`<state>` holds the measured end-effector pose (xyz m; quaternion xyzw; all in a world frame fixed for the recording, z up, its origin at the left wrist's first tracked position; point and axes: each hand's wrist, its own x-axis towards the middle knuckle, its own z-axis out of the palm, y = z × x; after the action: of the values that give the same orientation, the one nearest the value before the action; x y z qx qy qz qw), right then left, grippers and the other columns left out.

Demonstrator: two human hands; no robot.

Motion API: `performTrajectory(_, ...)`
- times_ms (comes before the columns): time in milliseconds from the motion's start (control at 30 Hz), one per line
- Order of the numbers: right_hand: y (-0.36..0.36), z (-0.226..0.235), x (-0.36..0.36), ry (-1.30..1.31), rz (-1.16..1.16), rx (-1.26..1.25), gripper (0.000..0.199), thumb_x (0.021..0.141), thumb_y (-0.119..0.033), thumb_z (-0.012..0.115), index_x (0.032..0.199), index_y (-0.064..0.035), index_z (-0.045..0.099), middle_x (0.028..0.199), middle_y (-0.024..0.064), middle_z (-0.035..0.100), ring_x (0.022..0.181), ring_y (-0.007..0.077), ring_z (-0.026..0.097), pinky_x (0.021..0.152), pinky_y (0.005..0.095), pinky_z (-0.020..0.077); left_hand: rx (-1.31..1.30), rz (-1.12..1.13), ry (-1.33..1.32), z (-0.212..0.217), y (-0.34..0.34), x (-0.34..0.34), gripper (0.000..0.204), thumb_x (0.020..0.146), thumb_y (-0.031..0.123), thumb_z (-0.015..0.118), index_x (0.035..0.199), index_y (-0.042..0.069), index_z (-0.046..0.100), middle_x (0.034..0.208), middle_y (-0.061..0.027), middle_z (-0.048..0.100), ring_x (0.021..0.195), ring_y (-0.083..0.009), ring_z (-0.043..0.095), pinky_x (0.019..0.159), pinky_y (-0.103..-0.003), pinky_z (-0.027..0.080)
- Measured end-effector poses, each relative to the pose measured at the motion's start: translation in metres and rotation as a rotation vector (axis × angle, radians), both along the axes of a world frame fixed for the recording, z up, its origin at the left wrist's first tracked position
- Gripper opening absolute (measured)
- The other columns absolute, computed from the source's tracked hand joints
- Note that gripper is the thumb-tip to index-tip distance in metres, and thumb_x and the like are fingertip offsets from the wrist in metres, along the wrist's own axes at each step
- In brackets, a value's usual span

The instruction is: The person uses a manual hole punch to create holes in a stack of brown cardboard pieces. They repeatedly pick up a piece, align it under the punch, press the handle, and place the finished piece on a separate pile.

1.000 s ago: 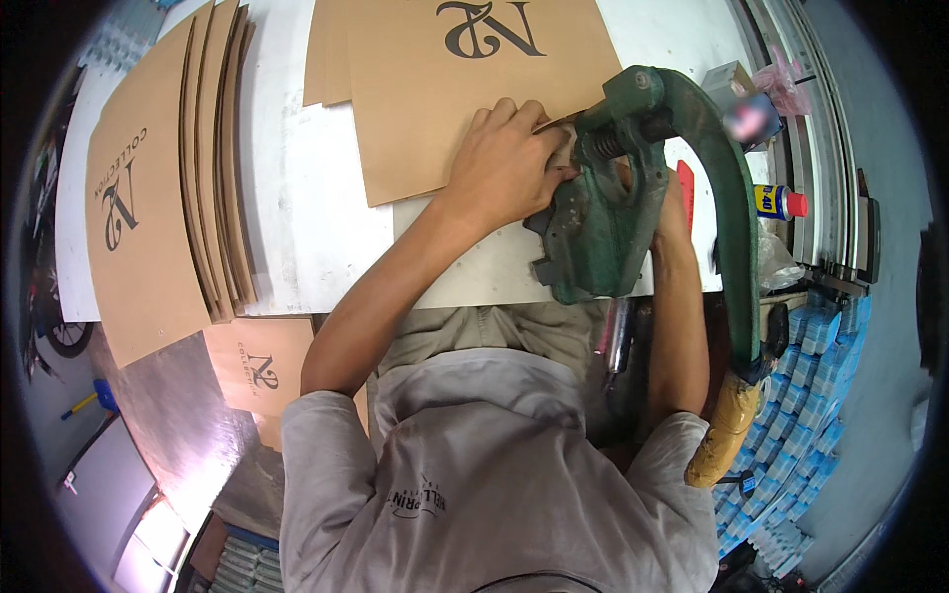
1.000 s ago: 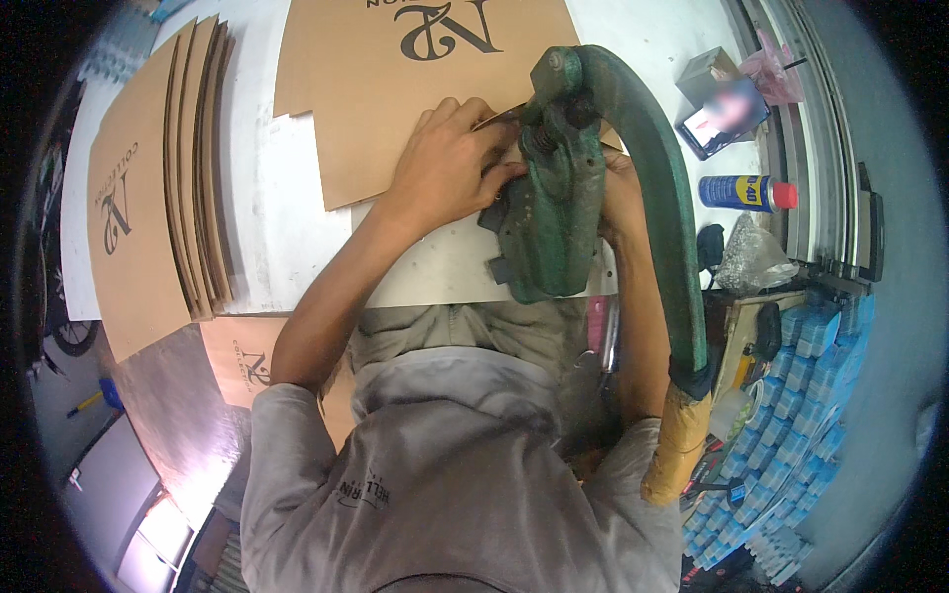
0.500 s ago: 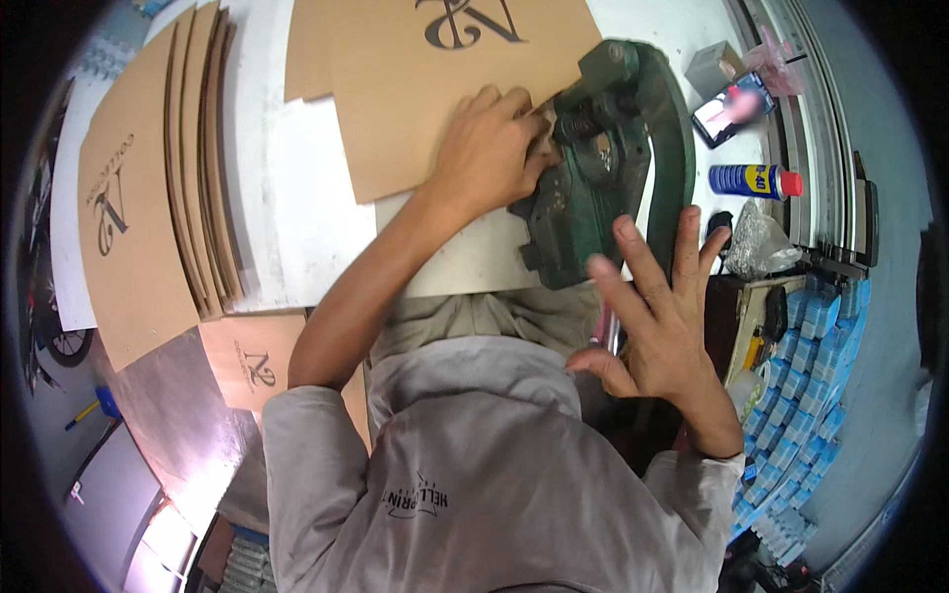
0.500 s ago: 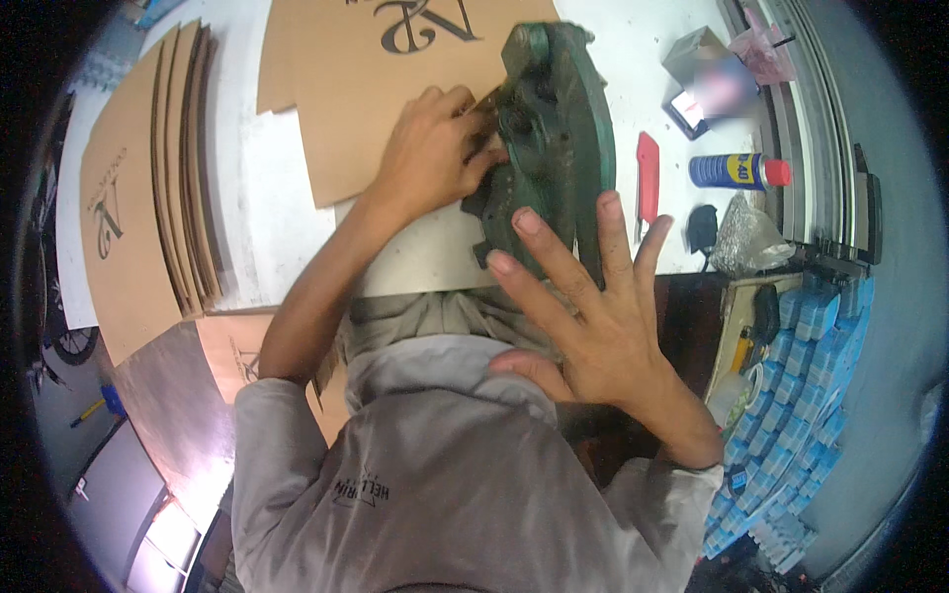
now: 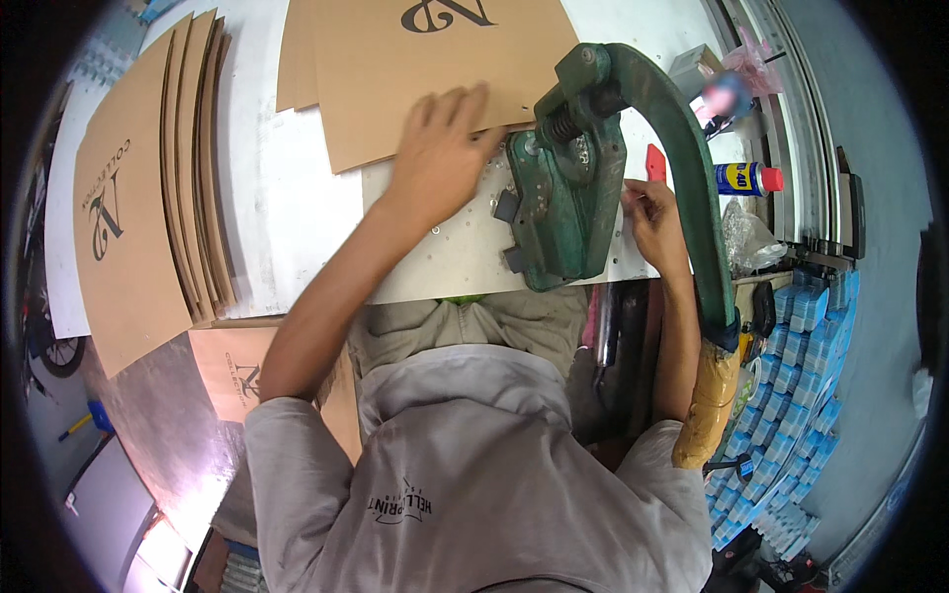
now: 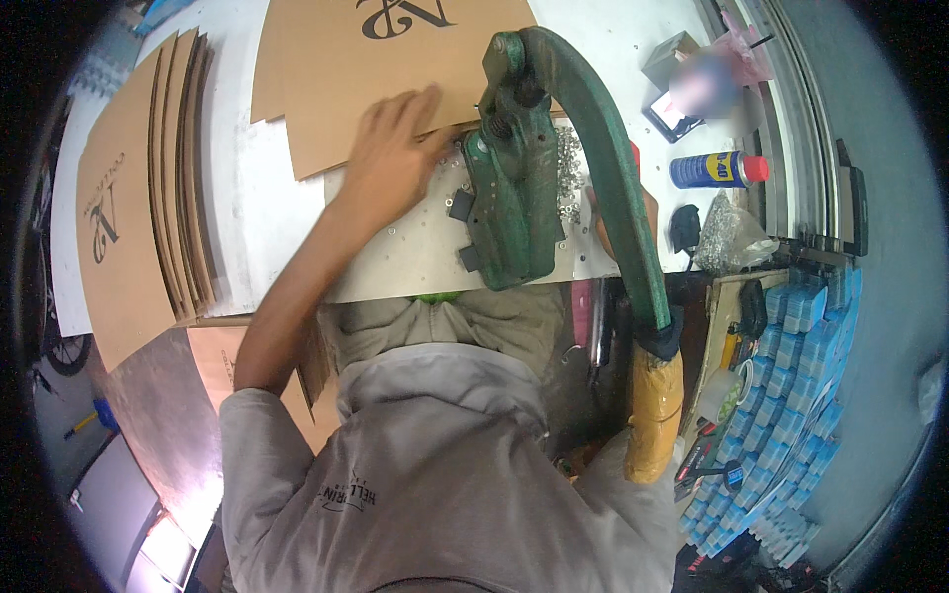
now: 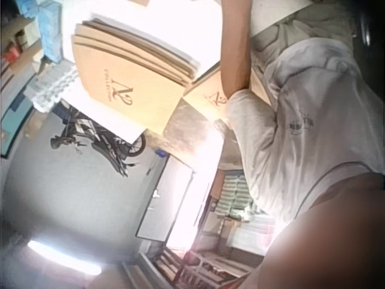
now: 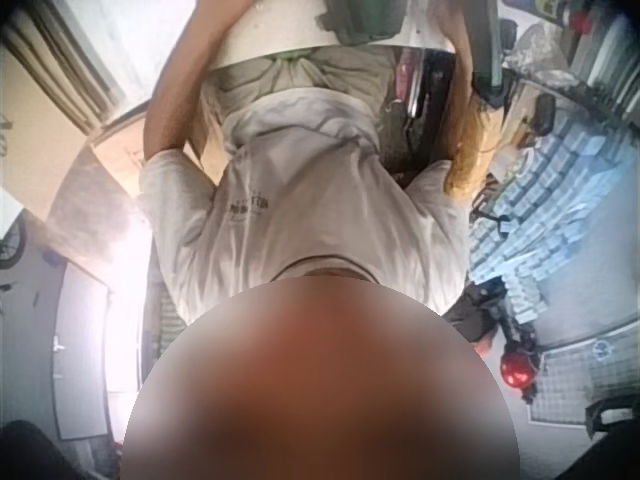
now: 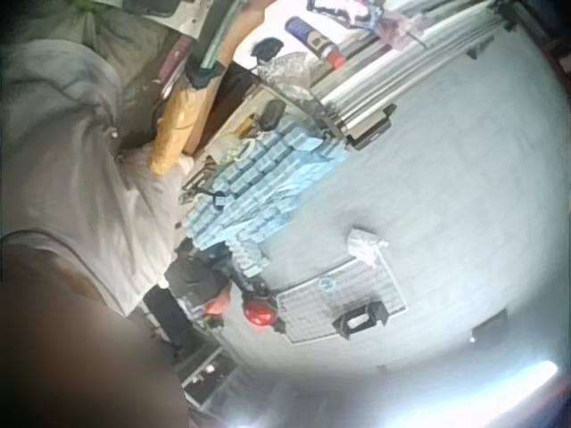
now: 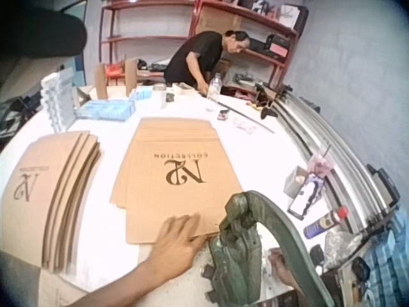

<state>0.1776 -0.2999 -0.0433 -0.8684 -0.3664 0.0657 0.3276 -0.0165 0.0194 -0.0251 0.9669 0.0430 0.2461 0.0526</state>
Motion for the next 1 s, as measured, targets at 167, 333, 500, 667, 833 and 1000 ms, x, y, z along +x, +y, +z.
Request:
performTrajectory(167, 0.038, 0.019, -0.03, -0.18, 0.002, 0.009, 0.011, 0.091, 0.001, 0.068, 0.101, 0.0034, 0.07, 0.087, 0.013, 0.065, 0.074, 0.023, 0.065, 0.071, 0.0337, 0.0511, 0.054, 0.206, 0.228, 0.018, 0.028, -0.058, 0.043, 0.102, 0.026, 0.061, 0.145, 0.027, 0.063, 0.156, -0.0221, 0.048, 0.147, -0.04, 0.041, 0.122, -0.053, 0.03)
performTrajectory(333, 0.053, 0.036, -0.031, 0.03, -0.04, 0.1, 0.006, 0.096, 0.003, 0.06, 0.1, 0.0047, 0.064, 0.092, 0.0074, 0.064, 0.085, 0.0151, 0.061, 0.08, 0.0306, 0.0497, -0.011, 0.111, 0.198, 0.013, 0.056, -0.048, 0.063, 0.09, 0.007, 0.063, 0.149, 0.029, 0.057, 0.138, -0.0206, 0.062, 0.124, -0.0401, 0.06, 0.112, -0.05, 0.044)
performTrajectory(500, 0.12, 0.051, -0.033, 0.29, 0.257, 0.27, 0.023, 0.09, -0.005, 0.074, 0.111, 0.0013, 0.068, 0.103, 0.0065, 0.072, 0.091, 0.0164, 0.064, 0.085, 0.0324, 0.0508, -0.086, 0.068, 0.13, 0.012, 0.063, -0.033, 0.073, 0.079, -0.001, 0.063, 0.146, 0.029, 0.059, 0.118, -0.0129, 0.072, 0.103, -0.0324, 0.07, 0.091, -0.043, 0.057)
performTrajectory(667, 0.129, 0.011, -0.023, 0.577, 0.233, 0.316, 0.033, 0.082, -0.007, 0.08, 0.112, 0.0018, 0.07, 0.105, 0.0088, 0.075, 0.092, 0.0176, 0.065, 0.088, 0.0355, 0.0524, -0.073, 0.061, 0.058, 0.006, 0.059, -0.025, 0.061, 0.079, 0.0, 0.064, 0.134, 0.025, 0.07, 0.115, -0.01, 0.074, 0.102, -0.0291, 0.071, 0.085, -0.042, 0.06)
performTrajectory(833, 0.133, 0.053, -0.027, 0.746, -0.017, 0.266, 0.018, 0.092, -0.006, 0.07, 0.106, 0.0046, 0.072, 0.097, 0.011, 0.075, 0.086, 0.0165, 0.069, 0.079, 0.0321, 0.0576, -0.153, 0.068, -0.056, -0.002, 0.045, -0.013, 0.038, 0.077, 0.003, 0.066, 0.112, 0.012, 0.078, 0.121, -0.0088, 0.074, 0.103, -0.0269, 0.071, 0.086, -0.04, 0.06)
performTrajectory(1000, 0.135, 0.028, -0.03, 0.954, -0.183, 0.592, 0.019, 0.099, -0.009, 0.062, 0.107, 0.0061, 0.071, 0.095, 0.0121, 0.074, 0.077, 0.0187, 0.072, 0.069, 0.0337, 0.0621, -0.376, 0.003, 0.007, 0.014, 0.007, 0.013, 0.032, 0.079, 0.003, 0.065, 0.108, 0.008, 0.079, 0.121, -0.0099, 0.074, 0.103, -0.0293, 0.071, 0.091, -0.042, 0.058)
